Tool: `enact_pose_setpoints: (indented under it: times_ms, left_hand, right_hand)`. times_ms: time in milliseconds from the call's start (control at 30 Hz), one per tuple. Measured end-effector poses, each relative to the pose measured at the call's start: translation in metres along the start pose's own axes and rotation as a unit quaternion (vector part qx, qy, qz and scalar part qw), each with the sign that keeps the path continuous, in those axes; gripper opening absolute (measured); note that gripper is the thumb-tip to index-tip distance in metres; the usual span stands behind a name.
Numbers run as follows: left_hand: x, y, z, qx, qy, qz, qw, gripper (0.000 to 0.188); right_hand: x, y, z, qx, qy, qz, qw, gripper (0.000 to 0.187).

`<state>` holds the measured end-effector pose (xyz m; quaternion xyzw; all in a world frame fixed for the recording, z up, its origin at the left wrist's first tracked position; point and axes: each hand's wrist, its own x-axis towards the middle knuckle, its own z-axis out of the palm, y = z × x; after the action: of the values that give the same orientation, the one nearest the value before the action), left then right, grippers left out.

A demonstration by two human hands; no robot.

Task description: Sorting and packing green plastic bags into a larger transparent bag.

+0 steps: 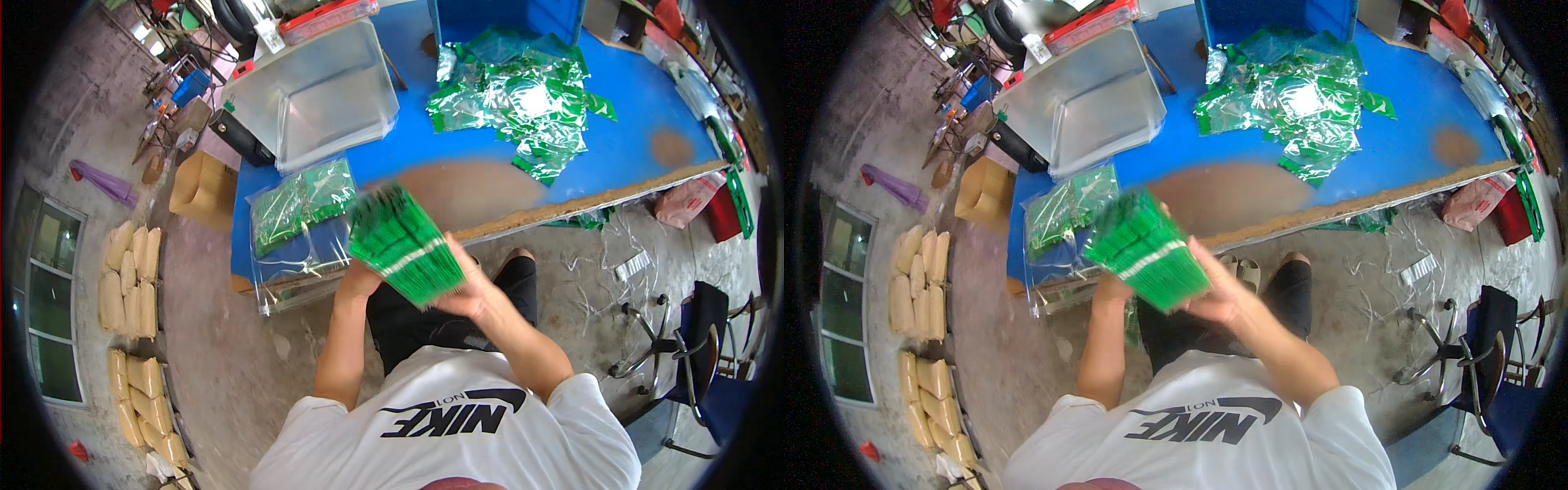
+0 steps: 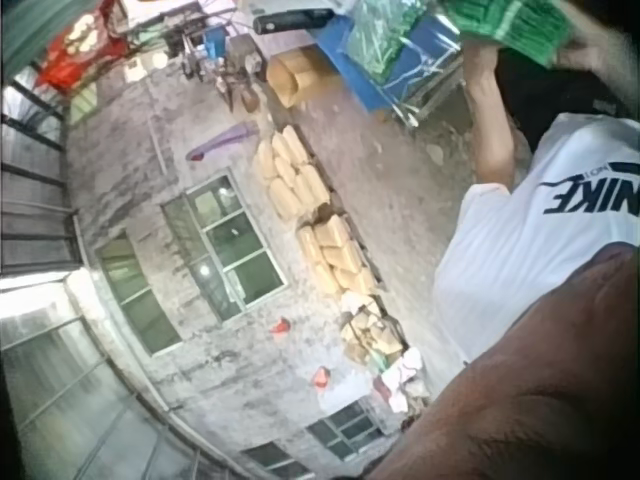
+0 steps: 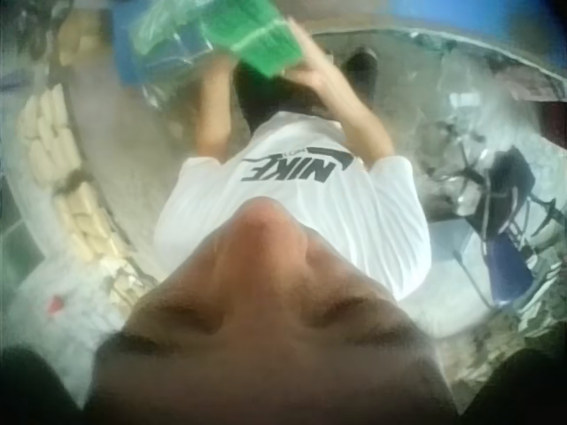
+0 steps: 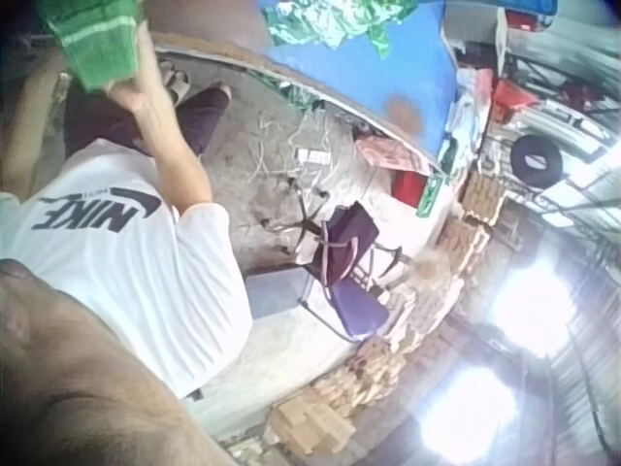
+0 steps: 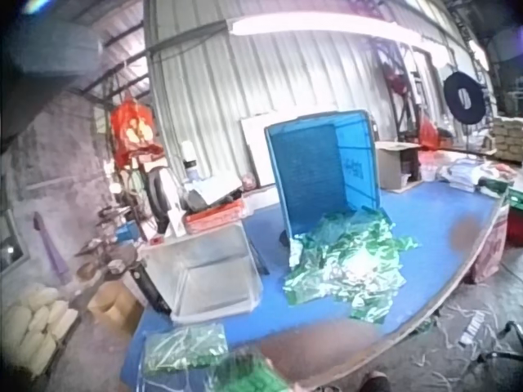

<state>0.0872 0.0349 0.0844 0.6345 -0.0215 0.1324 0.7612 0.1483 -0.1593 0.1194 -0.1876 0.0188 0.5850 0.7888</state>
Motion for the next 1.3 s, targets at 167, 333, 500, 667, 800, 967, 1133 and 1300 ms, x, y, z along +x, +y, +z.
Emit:
enact_pose_setpoints:
  times_ms: [167, 333, 500, 667, 800, 967, 1133, 1300]
  left_hand:
    - [-0.019, 0.033, 0.044, -0.34, 0.172, 0.052, 0.923, 0.105]
    - [-0.011, 0.043, 0.067, -0.207, 0.274, 0.056, 0.938, 0.083]
    - [-0.027, 0.044, 0.039, -0.093, 0.257, 0.067, 0.96, 0.086]
    - [-0.084, 0.085, -0.061, 0.617, 0.166, 0.036, 0.768, 0.102]
    - [-0.112, 0.091, -0.108, 0.769, 0.065, -0.001, 0.636, 0.08]
    - [-0.116, 0.094, -0.143, 0.748, 0.093, 0.098, 0.65, 0.036]
    - [-0.101, 0.098, -0.133, 0.697, 0.125, 0.167, 0.686, 0.015]
    - [-0.074, 0.1, -0.091, 0.6, 0.204, 0.168, 0.755, 0.016]
  right_hand:
    - [0.006, -0.037, -0.009, -0.576, 0.128, -0.278, 0.758, 0.106]
    - [0.0, -0.031, 0.009, -0.595, 0.064, -0.277, 0.752, 0.111]
    - [0.009, -0.048, 0.017, -0.641, 0.056, -0.354, 0.679, 0.111]
    - [0.009, -0.072, 0.003, -0.582, 0.076, -0.496, 0.64, 0.106]
    - [0.023, -0.084, -0.03, -0.729, 0.185, -0.411, 0.515, 0.107]
    - [0.023, -0.071, -0.024, -0.687, 0.141, -0.471, 0.536, 0.105]
    - [0.039, -0.085, -0.011, -0.732, 0.205, -0.473, 0.445, 0.101]
    - [0.019, -0.061, 0.041, -0.485, -0.057, -0.114, 0.865, 0.09]
